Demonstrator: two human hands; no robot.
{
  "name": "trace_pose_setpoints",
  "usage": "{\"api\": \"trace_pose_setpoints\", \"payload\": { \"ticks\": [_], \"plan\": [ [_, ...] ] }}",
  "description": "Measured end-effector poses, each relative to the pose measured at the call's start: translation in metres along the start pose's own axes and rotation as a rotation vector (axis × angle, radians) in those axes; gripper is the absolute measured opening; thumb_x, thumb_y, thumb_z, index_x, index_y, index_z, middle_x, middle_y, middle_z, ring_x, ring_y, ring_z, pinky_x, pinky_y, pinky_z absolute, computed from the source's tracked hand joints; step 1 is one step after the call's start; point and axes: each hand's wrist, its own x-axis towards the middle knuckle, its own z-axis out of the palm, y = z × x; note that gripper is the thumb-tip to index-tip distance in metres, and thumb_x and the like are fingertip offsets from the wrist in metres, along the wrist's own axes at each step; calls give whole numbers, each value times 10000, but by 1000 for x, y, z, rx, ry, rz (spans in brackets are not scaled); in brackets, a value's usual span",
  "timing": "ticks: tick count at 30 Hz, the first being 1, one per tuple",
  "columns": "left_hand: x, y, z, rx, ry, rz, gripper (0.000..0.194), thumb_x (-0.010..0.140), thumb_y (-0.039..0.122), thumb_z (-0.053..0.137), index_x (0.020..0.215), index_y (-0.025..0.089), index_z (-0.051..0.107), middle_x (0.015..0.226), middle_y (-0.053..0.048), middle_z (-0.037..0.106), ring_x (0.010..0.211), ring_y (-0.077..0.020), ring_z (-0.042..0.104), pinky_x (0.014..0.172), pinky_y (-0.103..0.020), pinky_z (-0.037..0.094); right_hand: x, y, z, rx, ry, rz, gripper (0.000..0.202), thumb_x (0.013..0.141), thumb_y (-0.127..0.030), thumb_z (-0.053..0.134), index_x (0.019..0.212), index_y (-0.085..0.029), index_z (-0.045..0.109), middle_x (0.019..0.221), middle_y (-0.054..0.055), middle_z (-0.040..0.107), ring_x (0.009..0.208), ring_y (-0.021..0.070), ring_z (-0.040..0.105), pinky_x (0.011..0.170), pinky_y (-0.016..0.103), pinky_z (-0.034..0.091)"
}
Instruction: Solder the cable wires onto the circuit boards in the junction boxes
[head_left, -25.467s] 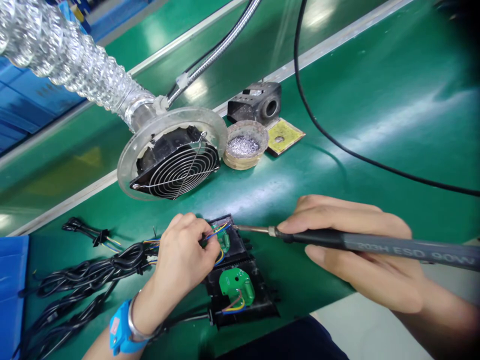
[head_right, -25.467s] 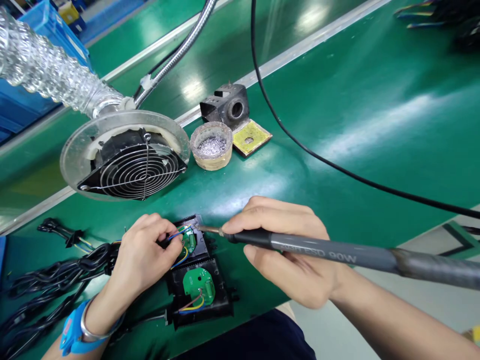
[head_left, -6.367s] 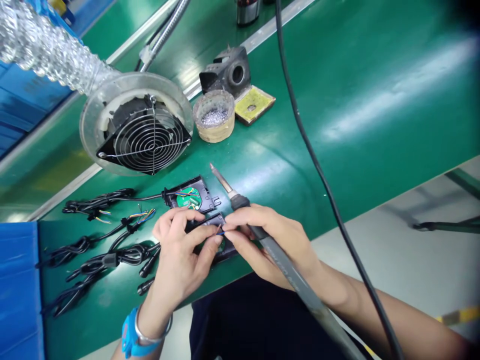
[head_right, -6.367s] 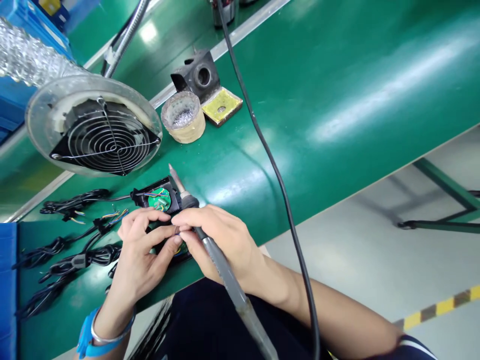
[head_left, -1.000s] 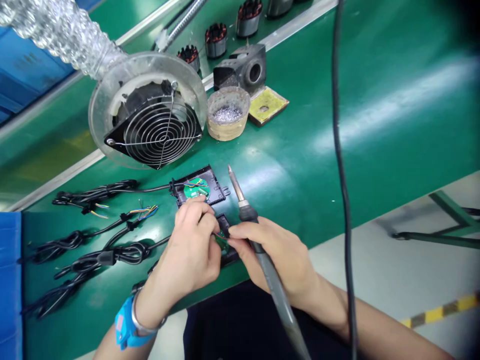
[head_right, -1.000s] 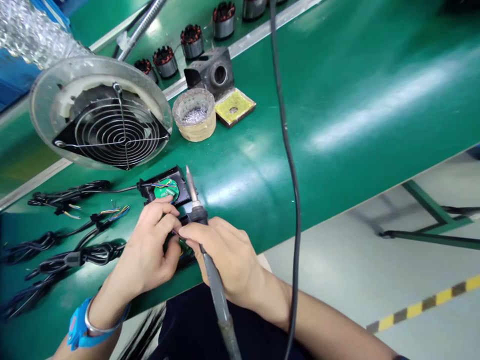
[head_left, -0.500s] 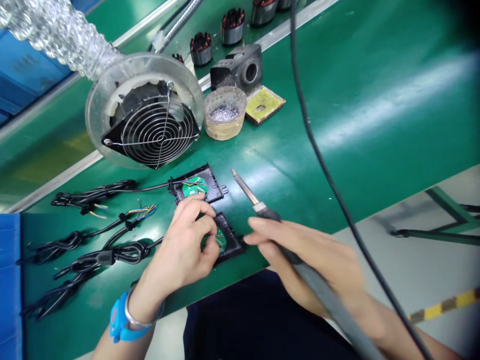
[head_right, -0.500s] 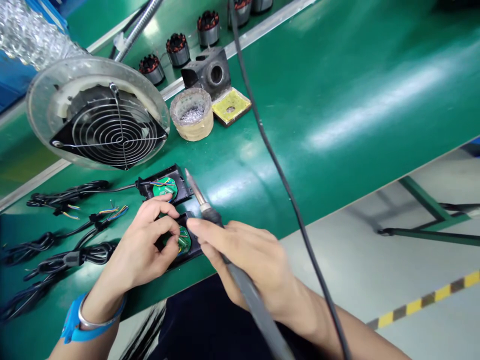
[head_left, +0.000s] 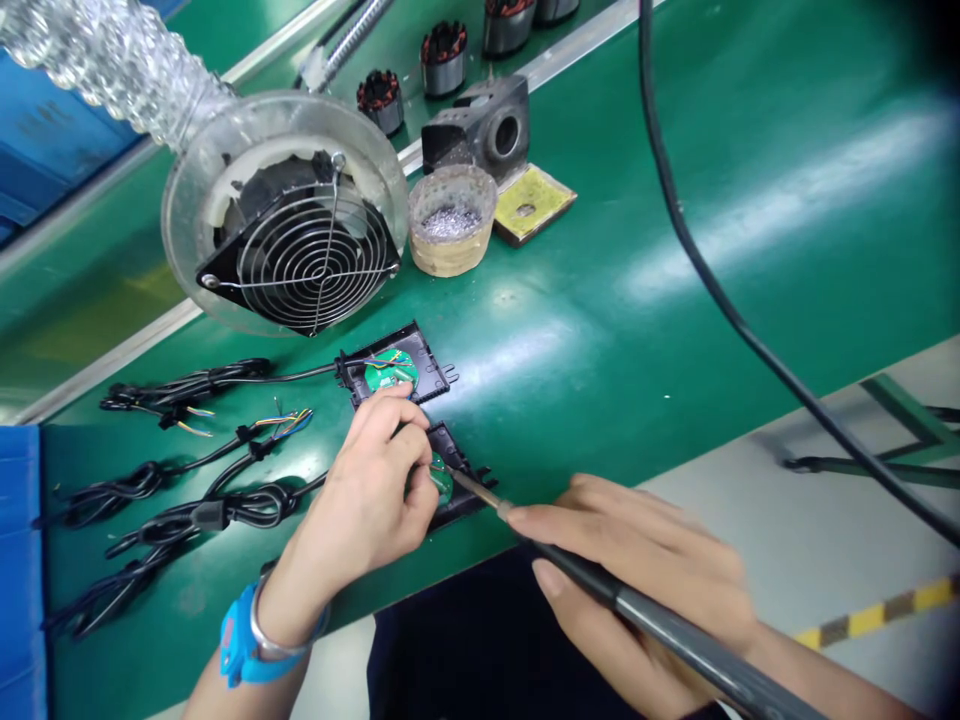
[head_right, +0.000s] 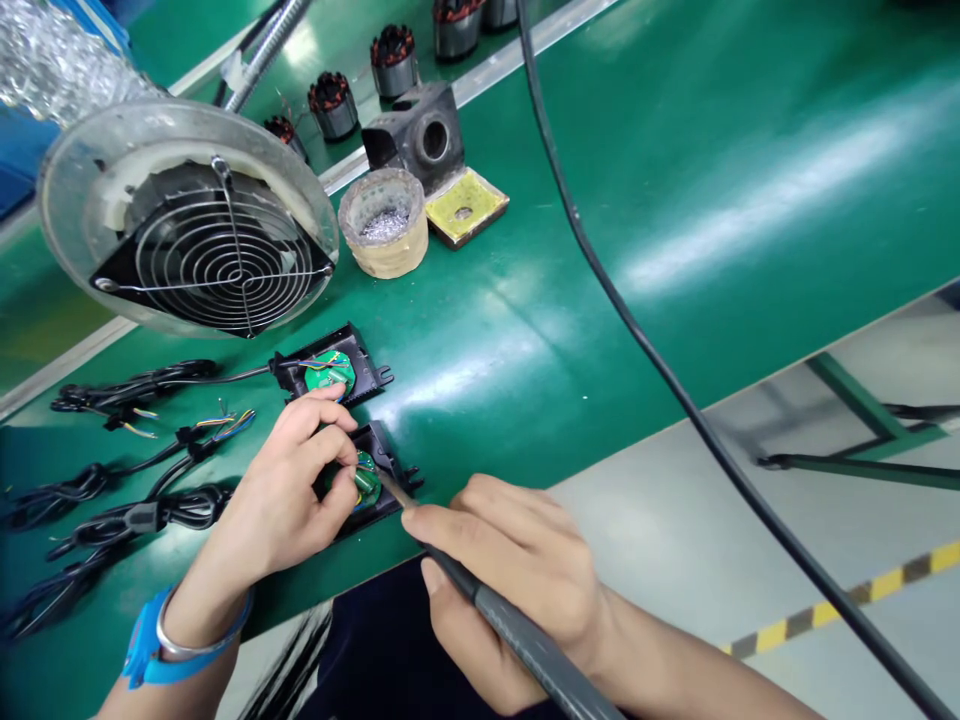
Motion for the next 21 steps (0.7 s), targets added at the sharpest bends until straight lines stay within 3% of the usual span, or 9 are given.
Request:
{"api": "trace_pose_setpoints", "payload": {
  "ticks": [21],
  "plan": [
    [0, 0, 0, 9, 6, 20, 166, 782, 20, 492, 767, 185, 485, 1002, -86, 496, 1226, -255, 459, 1131, -477, 376, 1, 0, -1, 24, 7, 39, 314, 789, -53, 535, 1060, -187, 622, 704, 21, 580, 546, 135, 518, 483, 283, 461]
  ]
}}
